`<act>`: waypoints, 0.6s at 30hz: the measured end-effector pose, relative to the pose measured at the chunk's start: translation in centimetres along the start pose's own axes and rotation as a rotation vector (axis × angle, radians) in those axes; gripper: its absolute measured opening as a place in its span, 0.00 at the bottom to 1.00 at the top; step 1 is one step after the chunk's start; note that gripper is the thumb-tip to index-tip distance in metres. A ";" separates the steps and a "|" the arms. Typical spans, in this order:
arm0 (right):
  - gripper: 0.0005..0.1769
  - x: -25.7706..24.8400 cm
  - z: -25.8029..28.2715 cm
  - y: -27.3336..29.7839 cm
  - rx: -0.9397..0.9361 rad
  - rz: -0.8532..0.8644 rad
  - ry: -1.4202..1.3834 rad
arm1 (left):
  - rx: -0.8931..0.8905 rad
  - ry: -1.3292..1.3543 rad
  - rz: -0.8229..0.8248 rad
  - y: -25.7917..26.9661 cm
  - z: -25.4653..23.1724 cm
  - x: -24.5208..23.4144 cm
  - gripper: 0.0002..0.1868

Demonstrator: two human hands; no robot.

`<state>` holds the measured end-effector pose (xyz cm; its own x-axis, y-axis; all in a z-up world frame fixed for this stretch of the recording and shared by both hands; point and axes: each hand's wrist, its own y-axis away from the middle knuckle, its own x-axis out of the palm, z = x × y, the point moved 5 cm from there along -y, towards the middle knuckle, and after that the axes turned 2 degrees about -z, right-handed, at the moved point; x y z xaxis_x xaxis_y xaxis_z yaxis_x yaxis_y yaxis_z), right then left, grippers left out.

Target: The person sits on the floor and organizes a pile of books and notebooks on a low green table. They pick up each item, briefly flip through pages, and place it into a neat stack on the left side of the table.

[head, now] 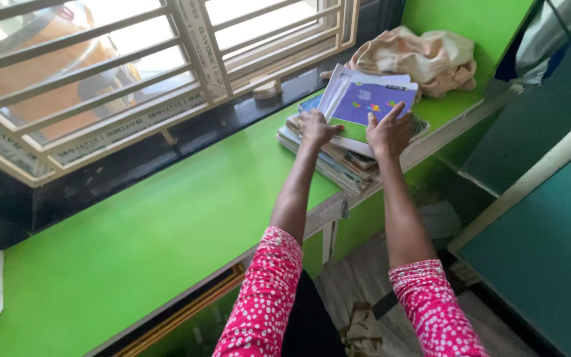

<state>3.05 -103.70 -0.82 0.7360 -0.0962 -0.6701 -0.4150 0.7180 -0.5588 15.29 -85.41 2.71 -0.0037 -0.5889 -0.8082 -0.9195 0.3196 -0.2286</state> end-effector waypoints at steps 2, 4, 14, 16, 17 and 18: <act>0.57 -0.3 0.0 0.5 0.001 0.083 -0.023 | 0.001 0.107 0.106 0.0 2.0 -0.2 0.48; 0.60 -1.7 0.3 1.5 -0.044 0.107 -0.021 | 0.013 0.277 0.204 1.1 3.8 0.0 0.43; 0.58 -11.2 8.4 15.3 -0.146 0.188 0.060 | -0.187 1.199 0.351 18.0 14.7 -5.3 0.43; 0.59 -11.0 11.0 18.9 -0.082 0.304 -0.080 | -0.152 1.307 0.326 22.2 18.2 -9.8 0.44; 0.60 -10.6 12.7 20.5 -0.052 0.368 -0.150 | -0.147 1.275 0.261 24.1 20.1 -12.4 0.44; 0.58 -9.9 15.1 22.0 -0.056 0.433 -0.247 | -0.146 1.240 0.192 25.9 21.9 -15.1 0.44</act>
<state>-5.26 -76.56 0.90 0.5920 0.3735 -0.7142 -0.7333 0.6174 -0.2849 0.18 -51.95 -2.90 -0.4342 -0.8663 0.2470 -0.8977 0.4389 -0.0387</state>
